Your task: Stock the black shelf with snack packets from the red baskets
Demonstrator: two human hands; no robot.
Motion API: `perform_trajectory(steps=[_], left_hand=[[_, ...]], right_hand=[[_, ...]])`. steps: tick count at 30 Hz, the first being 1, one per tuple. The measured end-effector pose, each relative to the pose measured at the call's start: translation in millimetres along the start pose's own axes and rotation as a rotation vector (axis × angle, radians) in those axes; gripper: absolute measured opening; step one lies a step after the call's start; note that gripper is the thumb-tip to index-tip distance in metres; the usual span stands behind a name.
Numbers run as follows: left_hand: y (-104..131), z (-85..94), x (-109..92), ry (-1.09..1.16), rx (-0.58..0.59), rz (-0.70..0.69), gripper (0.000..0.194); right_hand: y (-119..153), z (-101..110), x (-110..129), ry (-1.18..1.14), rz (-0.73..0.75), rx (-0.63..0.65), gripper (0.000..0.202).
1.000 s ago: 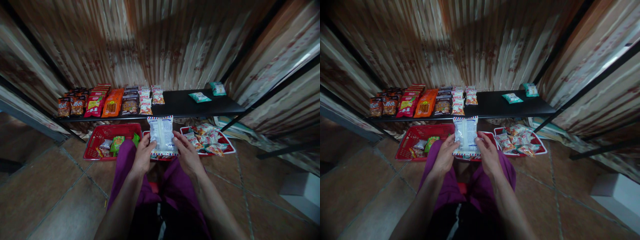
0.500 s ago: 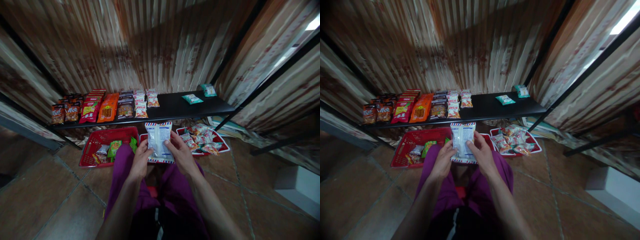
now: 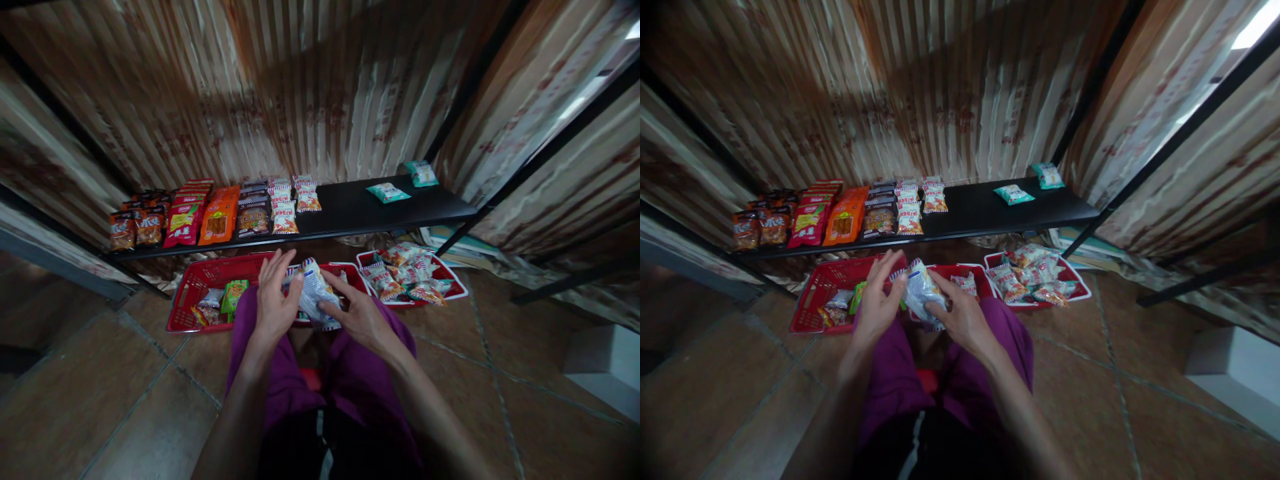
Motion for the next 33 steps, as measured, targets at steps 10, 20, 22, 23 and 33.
perform_trajectory(steps=[10, 20, 22, 23, 33], left_hand=[[-14.4, -8.6, 41.8, 0.198, -0.003, 0.282, 0.016], [-18.6, 1.6, 55.5, 0.296, -0.135, 0.359, 0.027], [-15.7, 0.5, 58.5, 0.316, -0.151, 0.38, 0.028], [-14.8, 0.3, 59.4, 0.328, -0.158, 0.388, 0.028], [-9.3, -2.9, 62.7, 0.388, -0.188, 0.441, 0.031]], right_hand=[[3.5, 17.0, -7.7, 0.037, -0.035, -0.068, 0.05], [8.6, 32.0, -16.9, -0.309, -0.179, -0.253, 0.032], [9.6, 34.4, -19.5, -0.321, -0.188, -0.283, 0.034], [9.9, 35.0, -20.4, -0.324, -0.192, -0.29, 0.034], [13.6, 38.9, -26.2, -0.352, -0.265, -0.34, 0.038]])
Point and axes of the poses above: each hand's wrist, its own y-axis away from the middle knuckle, its own z-axis out of the back of the hand, x = y × z, the point moved 9 cm from there along -y, towards the middle knuckle, and after that the axes turned 1 degree about z, right-handed, at the moved point
